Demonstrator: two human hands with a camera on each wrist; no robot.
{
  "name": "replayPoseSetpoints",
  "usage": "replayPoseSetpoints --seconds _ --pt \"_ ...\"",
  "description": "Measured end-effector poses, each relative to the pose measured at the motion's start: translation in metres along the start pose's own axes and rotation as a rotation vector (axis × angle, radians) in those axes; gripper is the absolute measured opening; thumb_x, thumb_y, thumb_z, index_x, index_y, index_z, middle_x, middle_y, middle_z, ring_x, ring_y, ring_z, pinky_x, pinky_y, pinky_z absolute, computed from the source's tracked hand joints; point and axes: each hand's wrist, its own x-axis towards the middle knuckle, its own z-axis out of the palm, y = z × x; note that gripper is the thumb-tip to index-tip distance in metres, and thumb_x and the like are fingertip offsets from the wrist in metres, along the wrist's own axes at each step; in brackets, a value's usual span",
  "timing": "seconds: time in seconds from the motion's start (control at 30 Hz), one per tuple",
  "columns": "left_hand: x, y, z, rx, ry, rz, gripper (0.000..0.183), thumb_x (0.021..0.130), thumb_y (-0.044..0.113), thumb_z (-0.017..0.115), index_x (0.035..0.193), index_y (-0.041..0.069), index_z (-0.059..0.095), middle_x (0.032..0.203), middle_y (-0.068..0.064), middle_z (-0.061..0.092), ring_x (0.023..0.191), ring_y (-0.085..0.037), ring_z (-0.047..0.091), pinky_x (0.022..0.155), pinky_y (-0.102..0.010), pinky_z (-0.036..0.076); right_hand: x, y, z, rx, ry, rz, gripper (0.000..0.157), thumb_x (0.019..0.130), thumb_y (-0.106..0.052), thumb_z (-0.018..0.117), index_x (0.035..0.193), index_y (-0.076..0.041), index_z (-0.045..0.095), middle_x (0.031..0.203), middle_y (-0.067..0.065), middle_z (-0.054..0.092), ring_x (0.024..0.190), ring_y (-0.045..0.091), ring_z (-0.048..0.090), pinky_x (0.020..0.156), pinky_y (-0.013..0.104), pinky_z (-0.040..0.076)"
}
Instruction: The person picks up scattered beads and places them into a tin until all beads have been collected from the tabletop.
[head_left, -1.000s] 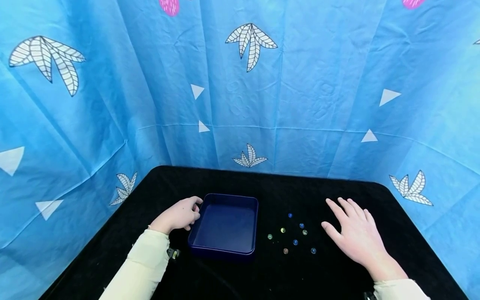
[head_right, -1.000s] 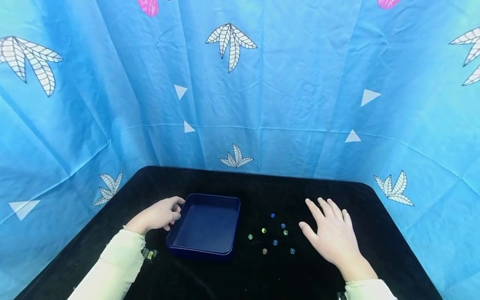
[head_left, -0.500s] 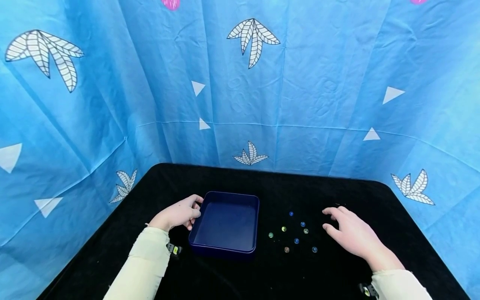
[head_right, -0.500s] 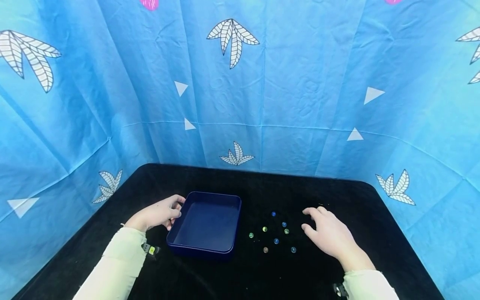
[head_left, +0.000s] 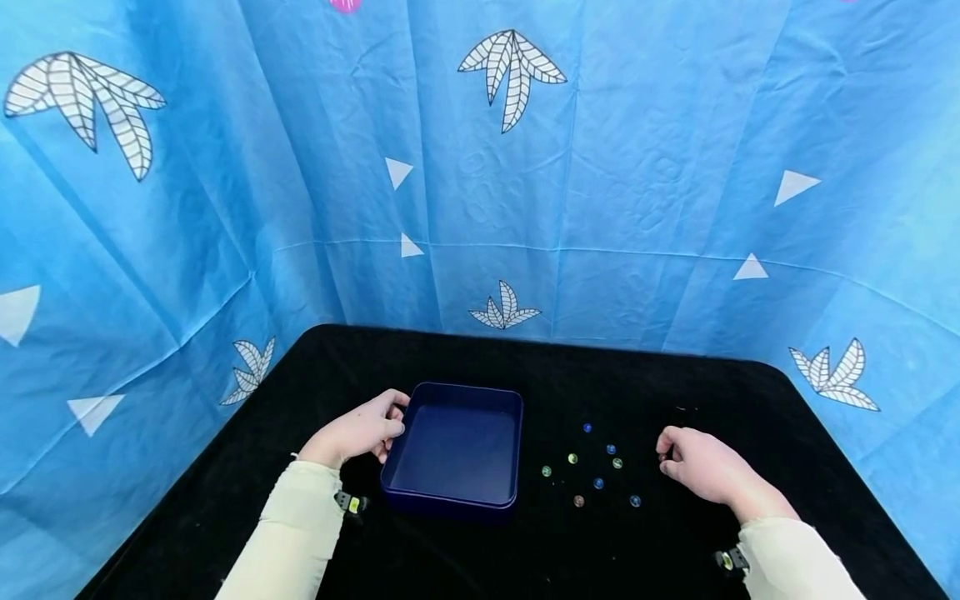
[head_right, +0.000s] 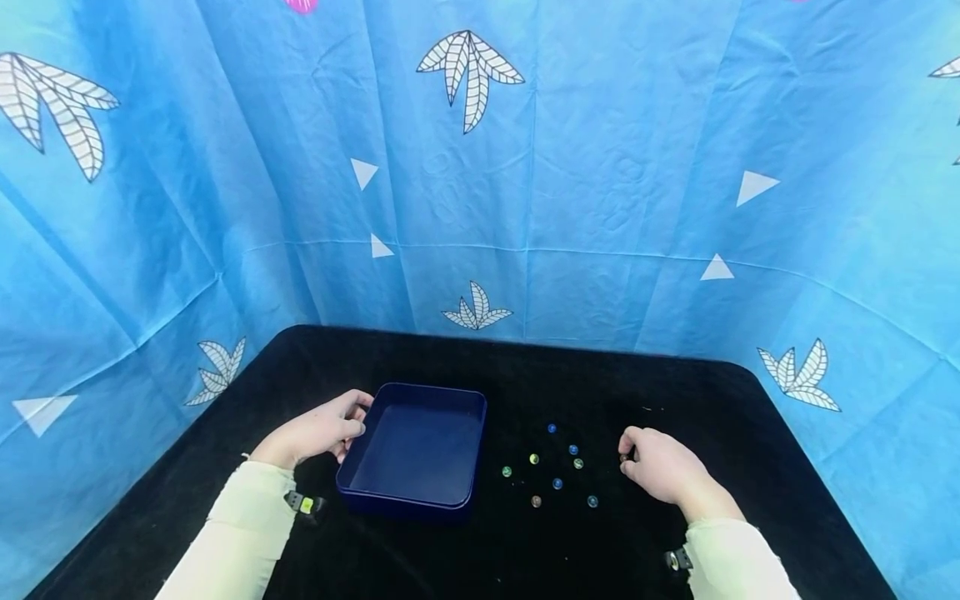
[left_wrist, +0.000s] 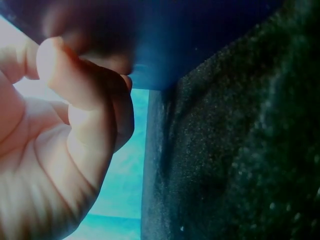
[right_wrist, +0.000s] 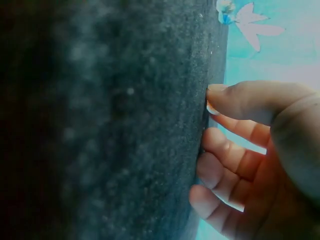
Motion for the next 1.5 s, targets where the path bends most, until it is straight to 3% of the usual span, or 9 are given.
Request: replayPoseSetpoints --seconds 0.47,0.8,1.1,1.33,1.5 --pt "0.000 -0.005 0.001 -0.012 -0.019 0.017 0.043 0.097 0.005 0.051 0.139 0.000 0.042 0.094 -0.013 0.049 0.069 -0.024 0.053 0.059 -0.038 0.051 -0.003 0.004 0.005 0.018 0.022 -0.012 0.016 0.086 -0.012 0.073 0.087 -0.017 0.057 0.070 -0.005 0.049 0.062 0.013 0.045 0.061 0.036 0.039" --pt "-0.002 -0.008 0.001 -0.010 -0.026 0.027 0.044 0.098 0.006 0.052 0.140 -0.001 0.041 0.095 -0.013 0.048 0.070 -0.025 0.053 0.060 -0.039 0.052 -0.007 -0.005 0.005 0.010 0.080 0.055 0.017 0.094 -0.030 0.070 0.087 -0.022 0.057 0.069 -0.008 0.051 0.058 0.013 0.046 0.056 0.035 0.037" --pt "-0.003 -0.009 0.000 -0.013 -0.025 0.026 0.046 0.096 0.007 0.053 0.140 -0.001 0.041 0.095 -0.012 0.047 0.070 -0.024 0.053 0.060 -0.039 0.052 0.001 -0.050 0.004 0.041 0.183 -0.023 0.014 0.091 -0.030 0.073 0.085 -0.029 0.060 0.063 -0.011 0.047 0.053 0.009 0.042 0.052 0.032 0.035" --pt "-0.004 -0.008 -0.003 -0.002 -0.029 0.024 0.044 0.097 0.007 0.051 0.139 -0.001 0.041 0.095 -0.013 0.048 0.069 -0.024 0.053 0.059 -0.038 0.052 0.015 -0.099 0.009 0.269 0.208 -0.106 0.010 0.092 -0.029 0.073 0.089 -0.030 0.063 0.063 -0.010 0.049 0.053 0.009 0.046 0.054 0.029 0.041" --pt "-0.002 -0.006 -0.003 -0.003 -0.045 0.044 0.043 0.098 0.008 0.050 0.139 0.000 0.041 0.095 -0.012 0.048 0.069 -0.023 0.053 0.059 -0.037 0.052 0.022 -0.138 0.010 0.337 0.176 -0.160 0.005 0.093 -0.028 0.072 0.094 -0.030 0.067 0.060 -0.009 0.047 0.049 0.009 0.042 0.051 0.030 0.041"
